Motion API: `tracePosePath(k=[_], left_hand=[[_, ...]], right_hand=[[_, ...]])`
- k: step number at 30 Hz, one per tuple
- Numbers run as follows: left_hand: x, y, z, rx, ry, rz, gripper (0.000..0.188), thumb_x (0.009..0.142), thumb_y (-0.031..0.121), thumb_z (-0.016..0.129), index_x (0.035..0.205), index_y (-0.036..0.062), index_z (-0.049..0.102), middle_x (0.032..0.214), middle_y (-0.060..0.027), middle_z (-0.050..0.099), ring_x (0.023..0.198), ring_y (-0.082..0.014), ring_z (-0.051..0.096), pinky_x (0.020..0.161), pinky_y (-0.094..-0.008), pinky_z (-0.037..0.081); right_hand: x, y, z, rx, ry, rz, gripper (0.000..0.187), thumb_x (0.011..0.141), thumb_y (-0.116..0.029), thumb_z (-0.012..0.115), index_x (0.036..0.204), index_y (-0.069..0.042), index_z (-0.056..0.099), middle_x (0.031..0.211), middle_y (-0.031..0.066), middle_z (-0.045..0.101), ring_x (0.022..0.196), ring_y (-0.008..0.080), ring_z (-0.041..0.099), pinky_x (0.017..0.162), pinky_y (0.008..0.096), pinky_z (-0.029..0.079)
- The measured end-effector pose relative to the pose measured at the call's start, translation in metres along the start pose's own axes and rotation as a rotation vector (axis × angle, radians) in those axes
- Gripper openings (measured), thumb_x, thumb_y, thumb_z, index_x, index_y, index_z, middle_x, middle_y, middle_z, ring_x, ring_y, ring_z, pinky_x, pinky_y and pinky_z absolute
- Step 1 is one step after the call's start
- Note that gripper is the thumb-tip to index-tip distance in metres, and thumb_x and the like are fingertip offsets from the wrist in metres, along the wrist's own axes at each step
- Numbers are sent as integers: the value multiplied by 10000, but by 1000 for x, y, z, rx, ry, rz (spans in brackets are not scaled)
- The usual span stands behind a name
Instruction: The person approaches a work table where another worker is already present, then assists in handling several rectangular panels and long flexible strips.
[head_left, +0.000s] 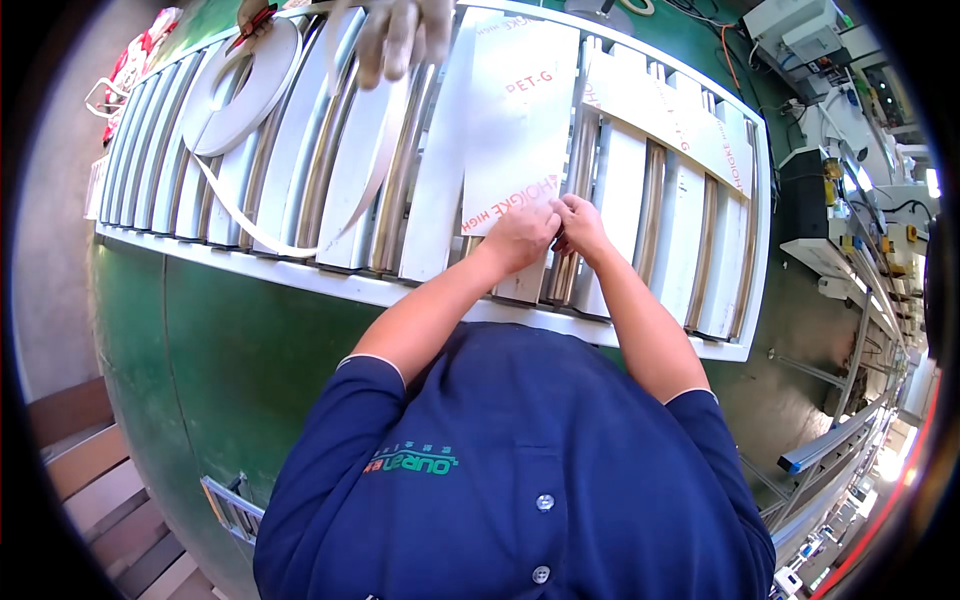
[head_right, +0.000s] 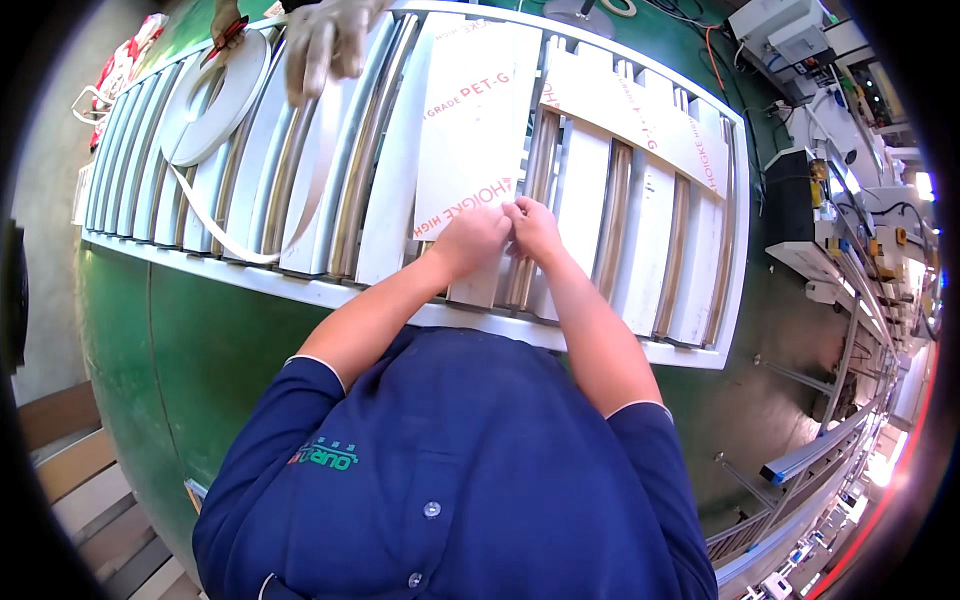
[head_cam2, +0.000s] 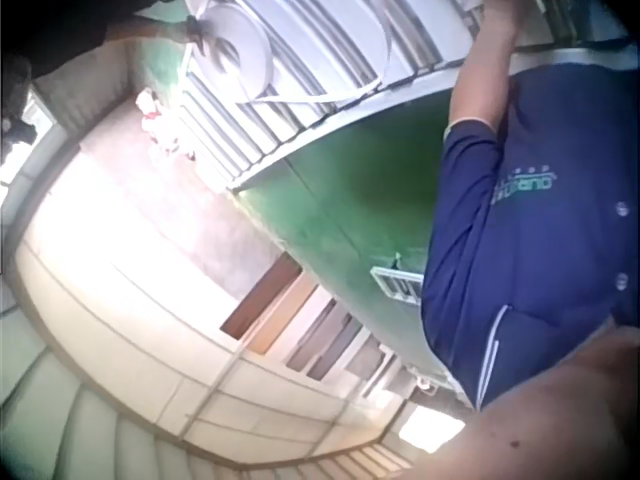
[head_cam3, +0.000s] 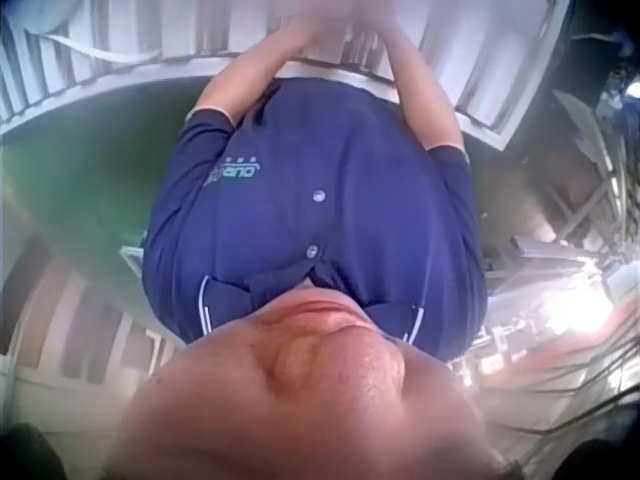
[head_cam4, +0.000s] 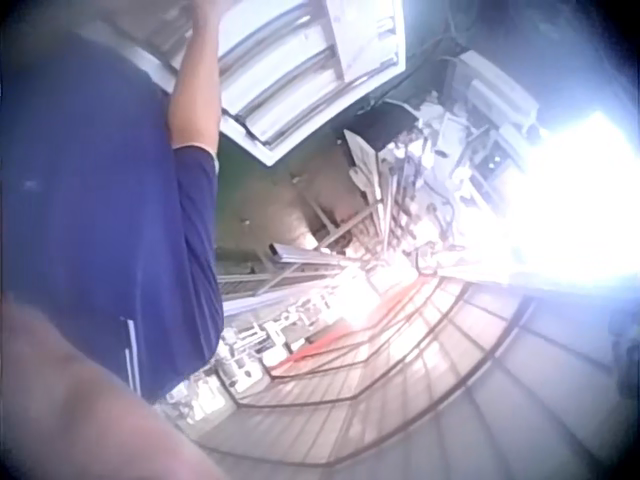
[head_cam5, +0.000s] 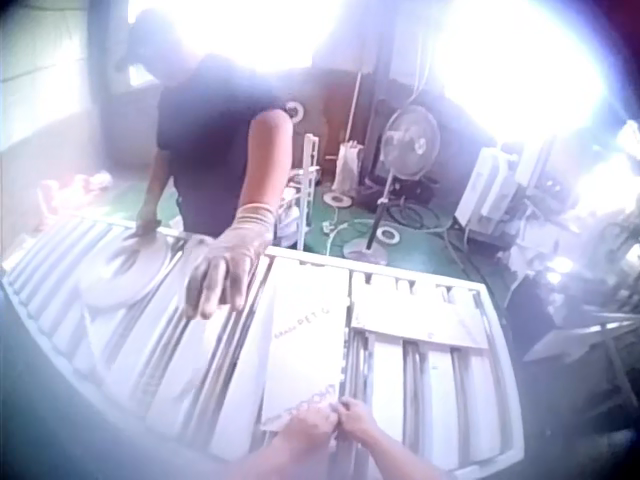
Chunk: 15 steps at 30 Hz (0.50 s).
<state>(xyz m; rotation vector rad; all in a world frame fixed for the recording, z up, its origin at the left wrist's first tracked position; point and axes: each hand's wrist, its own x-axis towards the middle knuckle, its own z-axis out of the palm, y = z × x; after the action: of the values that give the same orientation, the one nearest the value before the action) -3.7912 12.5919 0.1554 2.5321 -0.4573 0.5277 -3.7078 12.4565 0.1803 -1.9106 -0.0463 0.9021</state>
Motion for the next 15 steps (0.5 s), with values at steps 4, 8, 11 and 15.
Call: tracePosePath(k=[4,8,11,15], left_hand=[[-4,-5,0,20,-4,97,74,821,108,557,836,38,575,840,-121,599,796,-282,624,727,-400,513],[-10,-9,-5,146,-156,188,98,832,113,548,892,57,602,900,-93,616,859,-243,617,773,-357,495],[-19,2,-12,122,-250,277,84,834,122,545,864,67,601,863,-77,613,823,-218,603,755,-334,488],[-24,9,-23,145,-226,235,58,832,115,546,838,76,589,802,-57,592,813,-207,603,742,-322,486]], right_hand=[[-1,1,1,36,-6,-4,251,1014,-265,531,884,-54,570,622,38,579,432,142,563,366,268,438],[-2,0,2,26,37,-1,254,994,-259,563,968,-15,628,649,56,589,453,162,576,390,297,461],[-6,-2,4,-17,76,-5,260,991,-267,571,983,-15,633,649,55,588,458,161,582,397,297,474],[-5,-2,2,-5,57,34,281,987,-289,582,994,-13,637,658,57,592,453,163,583,404,300,487]])
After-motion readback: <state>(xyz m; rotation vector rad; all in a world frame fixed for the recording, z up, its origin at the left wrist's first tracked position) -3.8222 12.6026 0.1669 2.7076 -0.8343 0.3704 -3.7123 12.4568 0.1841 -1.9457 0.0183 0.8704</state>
